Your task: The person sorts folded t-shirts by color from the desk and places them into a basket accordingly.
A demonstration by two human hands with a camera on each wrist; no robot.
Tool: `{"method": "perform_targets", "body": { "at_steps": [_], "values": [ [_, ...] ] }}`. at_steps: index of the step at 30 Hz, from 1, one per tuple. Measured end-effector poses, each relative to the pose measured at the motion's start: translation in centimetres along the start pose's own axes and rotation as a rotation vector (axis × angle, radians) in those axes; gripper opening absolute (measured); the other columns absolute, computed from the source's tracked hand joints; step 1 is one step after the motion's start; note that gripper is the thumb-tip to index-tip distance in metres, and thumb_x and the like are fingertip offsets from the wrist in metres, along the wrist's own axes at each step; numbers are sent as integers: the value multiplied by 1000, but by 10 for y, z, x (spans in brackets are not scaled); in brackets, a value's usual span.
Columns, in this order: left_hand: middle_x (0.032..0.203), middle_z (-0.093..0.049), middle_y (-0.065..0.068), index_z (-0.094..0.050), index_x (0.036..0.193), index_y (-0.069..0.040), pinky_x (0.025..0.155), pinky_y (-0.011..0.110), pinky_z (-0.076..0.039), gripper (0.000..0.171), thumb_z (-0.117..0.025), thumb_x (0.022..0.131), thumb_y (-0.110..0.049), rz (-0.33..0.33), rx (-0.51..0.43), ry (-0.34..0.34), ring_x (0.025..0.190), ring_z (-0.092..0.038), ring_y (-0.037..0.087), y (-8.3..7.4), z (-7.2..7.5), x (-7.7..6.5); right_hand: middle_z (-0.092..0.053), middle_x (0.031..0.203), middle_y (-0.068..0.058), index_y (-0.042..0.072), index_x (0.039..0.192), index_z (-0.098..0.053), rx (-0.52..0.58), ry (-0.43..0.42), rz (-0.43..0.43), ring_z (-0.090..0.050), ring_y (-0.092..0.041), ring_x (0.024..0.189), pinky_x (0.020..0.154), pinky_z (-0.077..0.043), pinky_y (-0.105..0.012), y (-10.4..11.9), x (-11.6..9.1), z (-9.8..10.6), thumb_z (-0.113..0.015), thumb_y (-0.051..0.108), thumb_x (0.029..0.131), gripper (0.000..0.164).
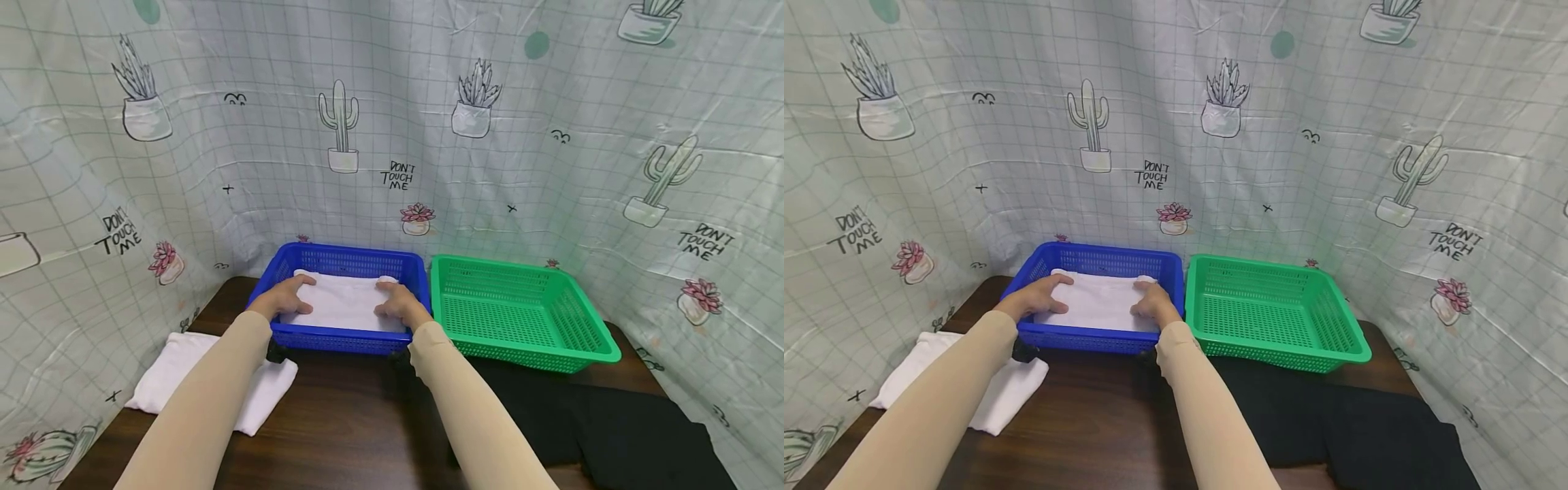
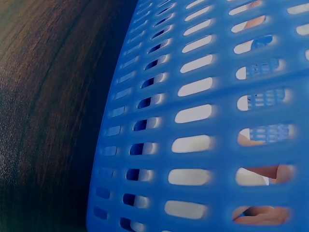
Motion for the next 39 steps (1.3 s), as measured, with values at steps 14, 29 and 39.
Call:
{"method": "perform_targets", "body": {
  "at_steps": [14, 29, 39],
  "values": [
    [168, -27, 33, -39, 159, 2, 126, 62, -23, 64, -69, 103, -7, 19, 101, 27, 156, -23, 52, -4, -6, -5, -40, 166, -22, 10, 154, -57, -65, 7, 2, -46, -39, 142, 119, -40, -55, 1, -8, -2, -78, 1, 91, 67],
    [167, -29, 34, -39, 160, 3, 125, 63, -24, 65, -68, 104, -10, 28, 164, 81, 155, -25, 53, 4, -9, 4, -45, 163, -24, 6, 155, -55, -165, 8, 6, -51, -35, 134, 113, -47, -51, 2, -8, -1, -78, 5, 94, 65],
    [168, -27, 33, -39, 160, 1, 125, 63, -24, 63, -67, 105, -12, 52, 161, 109, 156, -25, 52, 6, -9, 6, -39, 167, -22, 9, 156, -54, -84, 35, -30, -38, -40, 153, 124, -32, -57, -2, -7, -2, -80, 2, 90, 71]
  ]
}}
Point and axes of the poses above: each hand's wrist, its own x-axis towards the middle knuckle, its own z-axis out of the back of the hand, y = z × x, the point moved 10 cm from there along x, towards the middle knuckle
